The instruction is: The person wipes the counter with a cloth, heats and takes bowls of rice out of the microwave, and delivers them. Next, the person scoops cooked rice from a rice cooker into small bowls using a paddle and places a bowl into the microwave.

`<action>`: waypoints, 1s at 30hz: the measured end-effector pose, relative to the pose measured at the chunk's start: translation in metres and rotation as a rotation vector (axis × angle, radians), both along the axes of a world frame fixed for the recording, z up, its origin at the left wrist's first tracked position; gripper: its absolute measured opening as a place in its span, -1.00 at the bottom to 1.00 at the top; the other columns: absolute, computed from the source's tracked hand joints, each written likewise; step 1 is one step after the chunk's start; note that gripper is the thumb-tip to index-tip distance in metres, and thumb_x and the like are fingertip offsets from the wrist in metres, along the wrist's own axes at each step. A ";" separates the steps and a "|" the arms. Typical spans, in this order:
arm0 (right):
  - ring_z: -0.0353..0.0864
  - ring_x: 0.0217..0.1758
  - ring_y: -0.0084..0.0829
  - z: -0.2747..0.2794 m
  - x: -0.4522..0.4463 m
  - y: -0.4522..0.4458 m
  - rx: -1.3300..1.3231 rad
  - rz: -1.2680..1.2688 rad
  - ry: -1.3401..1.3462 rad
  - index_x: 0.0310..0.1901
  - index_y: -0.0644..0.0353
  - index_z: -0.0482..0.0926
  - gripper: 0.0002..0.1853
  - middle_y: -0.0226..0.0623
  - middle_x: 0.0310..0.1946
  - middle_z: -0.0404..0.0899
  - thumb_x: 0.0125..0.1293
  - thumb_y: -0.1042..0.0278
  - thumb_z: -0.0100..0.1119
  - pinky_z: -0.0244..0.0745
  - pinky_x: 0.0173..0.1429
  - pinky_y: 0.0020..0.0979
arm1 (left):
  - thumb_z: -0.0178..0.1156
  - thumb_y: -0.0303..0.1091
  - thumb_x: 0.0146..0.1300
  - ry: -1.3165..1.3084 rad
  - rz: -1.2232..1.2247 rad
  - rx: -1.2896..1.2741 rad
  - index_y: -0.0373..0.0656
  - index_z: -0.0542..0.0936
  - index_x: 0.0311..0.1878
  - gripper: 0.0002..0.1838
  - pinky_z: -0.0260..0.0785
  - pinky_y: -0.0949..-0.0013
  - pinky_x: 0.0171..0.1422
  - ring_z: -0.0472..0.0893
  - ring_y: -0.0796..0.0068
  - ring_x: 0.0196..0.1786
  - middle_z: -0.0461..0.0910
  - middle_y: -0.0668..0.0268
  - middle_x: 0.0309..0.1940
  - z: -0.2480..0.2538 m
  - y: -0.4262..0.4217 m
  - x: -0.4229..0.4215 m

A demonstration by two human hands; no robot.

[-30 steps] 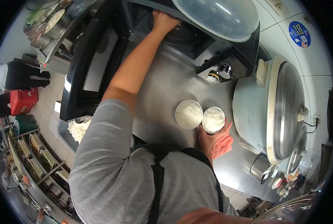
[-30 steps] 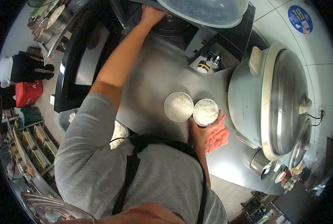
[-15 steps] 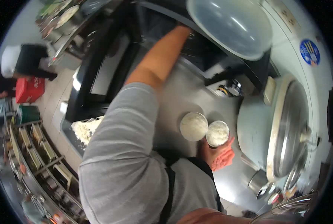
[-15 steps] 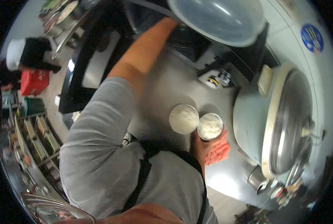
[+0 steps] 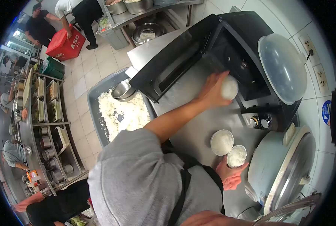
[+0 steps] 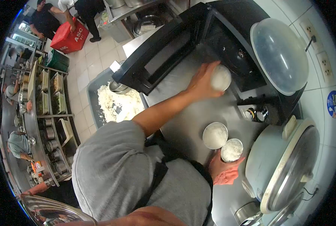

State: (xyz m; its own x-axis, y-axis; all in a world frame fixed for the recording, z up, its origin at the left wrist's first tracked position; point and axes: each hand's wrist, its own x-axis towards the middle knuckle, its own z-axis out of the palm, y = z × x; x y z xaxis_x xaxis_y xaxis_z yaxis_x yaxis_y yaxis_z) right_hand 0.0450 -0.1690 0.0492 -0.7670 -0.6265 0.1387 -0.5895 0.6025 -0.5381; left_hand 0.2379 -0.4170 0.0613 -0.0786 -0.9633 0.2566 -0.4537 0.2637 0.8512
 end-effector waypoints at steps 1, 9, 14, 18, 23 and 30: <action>0.38 0.40 -0.06 0.002 0.001 0.000 -0.017 0.002 -0.020 0.55 0.24 0.03 0.23 -0.04 0.35 0.36 -0.15 0.32 0.66 0.19 0.53 -0.16 | 0.59 -0.17 -0.26 -0.061 -0.020 0.055 0.01 0.16 0.51 0.18 0.26 -0.07 0.46 0.31 -0.21 0.41 0.30 -0.12 0.34 -0.004 0.027 0.011; 0.25 0.49 -0.09 -0.023 -0.023 0.000 -0.162 0.086 -0.124 0.55 0.31 -0.08 0.30 0.03 0.40 0.23 -0.17 0.41 0.67 0.10 0.59 -0.13 | 0.60 -0.19 -0.20 -0.297 -0.403 0.174 0.11 0.12 0.55 0.20 0.36 -0.06 0.40 0.26 -0.25 0.43 0.15 -0.08 0.44 -0.009 0.168 0.052; 0.18 0.52 -0.12 -0.058 -0.040 -0.007 -0.520 0.156 -0.260 0.54 0.38 -0.12 0.26 0.07 0.44 0.15 -0.09 0.41 0.63 0.06 0.59 -0.19 | 0.63 -0.11 -0.23 -0.108 -0.581 0.052 0.14 0.04 0.59 0.29 0.34 -0.10 0.41 0.30 -0.24 0.39 0.10 -0.11 0.45 -0.016 0.195 0.040; 0.12 0.57 -0.13 -0.055 -0.043 -0.008 -0.462 0.169 -0.204 0.54 0.38 -0.10 0.26 0.08 0.48 0.10 -0.09 0.41 0.65 0.04 0.61 -0.24 | 0.60 -0.14 -0.11 -0.086 -0.472 -0.050 0.02 0.34 0.44 -0.01 0.35 -0.03 0.35 0.44 -0.08 0.29 0.36 0.00 0.31 0.050 0.180 0.058; 0.09 0.58 -0.09 -0.053 -0.044 -0.006 -0.437 0.182 -0.160 0.54 0.37 -0.09 0.27 0.07 0.50 0.07 -0.11 0.39 0.66 0.03 0.62 -0.20 | 0.12 -0.31 0.52 0.040 0.543 -0.579 -0.30 0.61 -0.14 -0.77 0.46 0.44 -0.02 0.58 0.51 -0.24 0.65 0.23 -0.21 0.105 0.148 0.183; 0.18 0.53 -0.09 -0.055 -0.046 -0.009 -0.483 0.189 -0.179 0.53 0.37 -0.06 0.28 0.05 0.46 0.12 -0.13 0.32 0.69 0.12 0.57 -0.18 | 0.10 -0.62 0.40 -0.065 0.147 0.281 -0.37 0.59 0.03 -0.81 0.20 0.62 -0.26 0.39 0.76 -0.35 0.53 0.54 -0.37 0.060 0.128 0.286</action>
